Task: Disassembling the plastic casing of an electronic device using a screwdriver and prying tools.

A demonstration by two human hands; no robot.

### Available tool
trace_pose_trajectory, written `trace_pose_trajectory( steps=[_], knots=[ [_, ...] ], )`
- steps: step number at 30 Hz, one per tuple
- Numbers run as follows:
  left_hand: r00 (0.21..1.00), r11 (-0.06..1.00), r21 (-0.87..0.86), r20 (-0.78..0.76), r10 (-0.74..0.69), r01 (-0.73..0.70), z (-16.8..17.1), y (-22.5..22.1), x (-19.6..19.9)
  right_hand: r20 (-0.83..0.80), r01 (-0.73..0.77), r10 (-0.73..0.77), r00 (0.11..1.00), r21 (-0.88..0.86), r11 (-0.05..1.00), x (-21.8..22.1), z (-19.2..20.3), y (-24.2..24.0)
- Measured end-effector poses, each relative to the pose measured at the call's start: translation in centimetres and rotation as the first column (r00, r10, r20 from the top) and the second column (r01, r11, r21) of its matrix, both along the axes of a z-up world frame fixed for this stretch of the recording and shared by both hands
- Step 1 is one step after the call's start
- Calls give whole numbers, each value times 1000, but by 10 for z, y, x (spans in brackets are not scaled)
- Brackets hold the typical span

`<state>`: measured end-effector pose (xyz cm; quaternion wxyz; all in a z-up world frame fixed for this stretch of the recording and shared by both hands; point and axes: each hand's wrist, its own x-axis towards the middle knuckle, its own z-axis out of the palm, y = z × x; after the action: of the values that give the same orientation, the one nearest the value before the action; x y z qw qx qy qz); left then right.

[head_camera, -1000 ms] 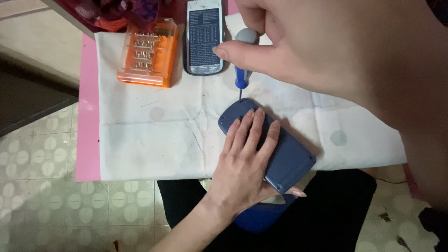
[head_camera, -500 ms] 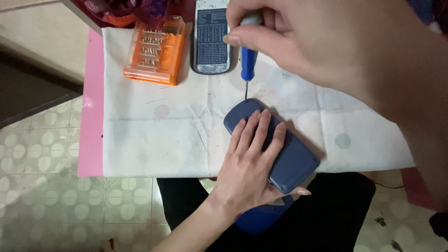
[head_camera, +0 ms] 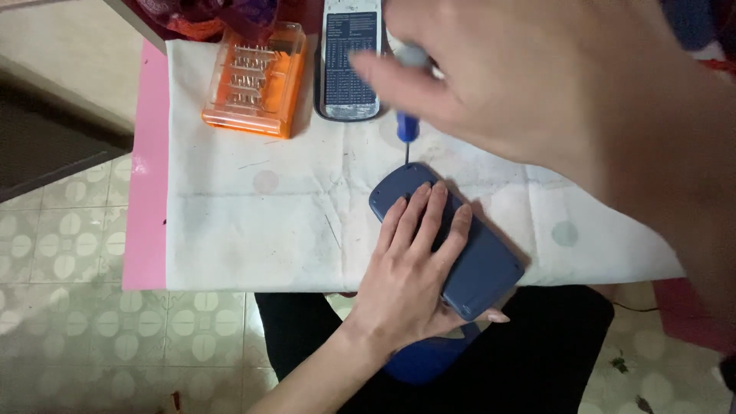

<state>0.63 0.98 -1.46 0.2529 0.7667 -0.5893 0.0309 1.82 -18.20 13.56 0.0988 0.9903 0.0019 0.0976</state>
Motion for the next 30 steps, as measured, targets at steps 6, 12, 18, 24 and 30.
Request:
trace_pose_trajectory(
  steps=[6,12,18,24,30],
  knots=[
    [1000,1000,-22,-10,1,-1,1,0,0,168,-388,351,921,465,796,26,-10,-1],
    [999,1000,-15,-40,5,-5,2,0,0,418,-580,436,797,731,359,24,-31,9],
    [995,998,-53,-96,-41,36,3,2,7,435,-576,380,816,664,477,21,-34,14],
    [988,993,-112,-148,-46,29,5,1,9,267,-429,358,895,735,526,21,-24,9],
    [985,978,-209,-166,-41,5,7,0,8,60,-239,267,962,662,711,20,-12,3]
  ],
)
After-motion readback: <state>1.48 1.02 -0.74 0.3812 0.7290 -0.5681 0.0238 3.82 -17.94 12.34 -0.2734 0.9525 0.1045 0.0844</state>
